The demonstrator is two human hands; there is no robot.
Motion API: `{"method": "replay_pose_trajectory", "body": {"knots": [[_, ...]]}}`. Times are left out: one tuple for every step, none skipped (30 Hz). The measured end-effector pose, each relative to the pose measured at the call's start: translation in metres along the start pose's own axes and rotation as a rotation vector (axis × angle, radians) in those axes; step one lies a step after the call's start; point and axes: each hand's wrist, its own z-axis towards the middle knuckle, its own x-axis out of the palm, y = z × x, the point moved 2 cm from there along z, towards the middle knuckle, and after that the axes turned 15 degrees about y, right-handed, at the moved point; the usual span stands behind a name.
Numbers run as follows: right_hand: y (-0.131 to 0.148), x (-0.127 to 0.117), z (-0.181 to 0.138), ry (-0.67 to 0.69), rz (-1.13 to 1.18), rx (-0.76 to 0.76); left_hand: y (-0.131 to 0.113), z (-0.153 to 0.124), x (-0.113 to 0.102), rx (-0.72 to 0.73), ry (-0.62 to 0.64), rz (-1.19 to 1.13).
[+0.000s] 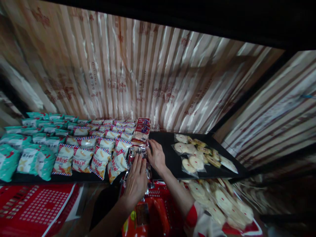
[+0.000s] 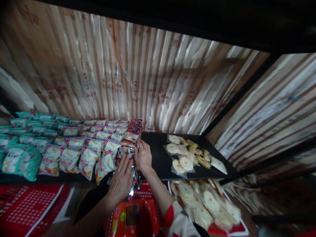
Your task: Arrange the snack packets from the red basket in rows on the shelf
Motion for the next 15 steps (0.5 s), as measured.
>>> {"method": "replay_pose_trajectory", "body": {"knots": [[0.008,-0.001,0.012,0.033,-0.040,-0.072,-0.001,0.005,-0.001,-0.013,0.016,-0.016],[0.014,-0.001,0.025,0.089,-0.079,-0.115,-0.002,0.009,-0.002,-0.026,0.033,-0.032],[0.020,0.000,0.039,0.153,-0.116,-0.117,-0.002,0.012,-0.003,-0.038,0.047,-0.047],[0.023,0.001,0.051,0.218,-0.146,-0.084,-0.002,0.014,-0.004,-0.051,0.058,-0.058],[0.024,0.004,0.062,0.286,-0.171,-0.043,-0.002,0.016,-0.005,-0.062,0.066,-0.065],[0.024,0.007,0.072,0.353,-0.192,0.000,-0.001,0.017,-0.005,-0.071,0.074,-0.067],[0.022,0.010,0.079,0.414,-0.207,0.040,-0.001,0.018,-0.004,-0.077,0.082,-0.068],[0.020,0.013,0.085,0.466,-0.217,0.073,-0.001,0.017,-0.003,-0.077,0.091,-0.066],[0.017,0.015,0.089,0.505,-0.224,0.097,0.000,0.016,-0.002,-0.076,0.099,-0.065],[0.013,0.017,0.092,0.528,-0.229,0.116,0.000,0.014,0.000,-0.073,0.107,-0.064],[0.010,0.019,0.095,0.541,-0.235,0.125,0.000,0.013,0.001,-0.072,0.113,-0.064],[0.007,0.020,0.096,0.547,-0.243,0.126,0.000,0.011,0.002,-0.072,0.118,-0.064],[0.005,0.021,0.098,0.550,-0.253,0.120,0.000,0.009,0.003,-0.071,0.120,-0.065],[0.003,0.022,0.099,0.553,-0.263,0.111,0.000,0.008,0.004,-0.068,0.123,-0.066],[0.002,0.023,0.100,0.558,-0.270,0.099,0.000,0.007,0.004,-0.063,0.123,-0.067]]}}
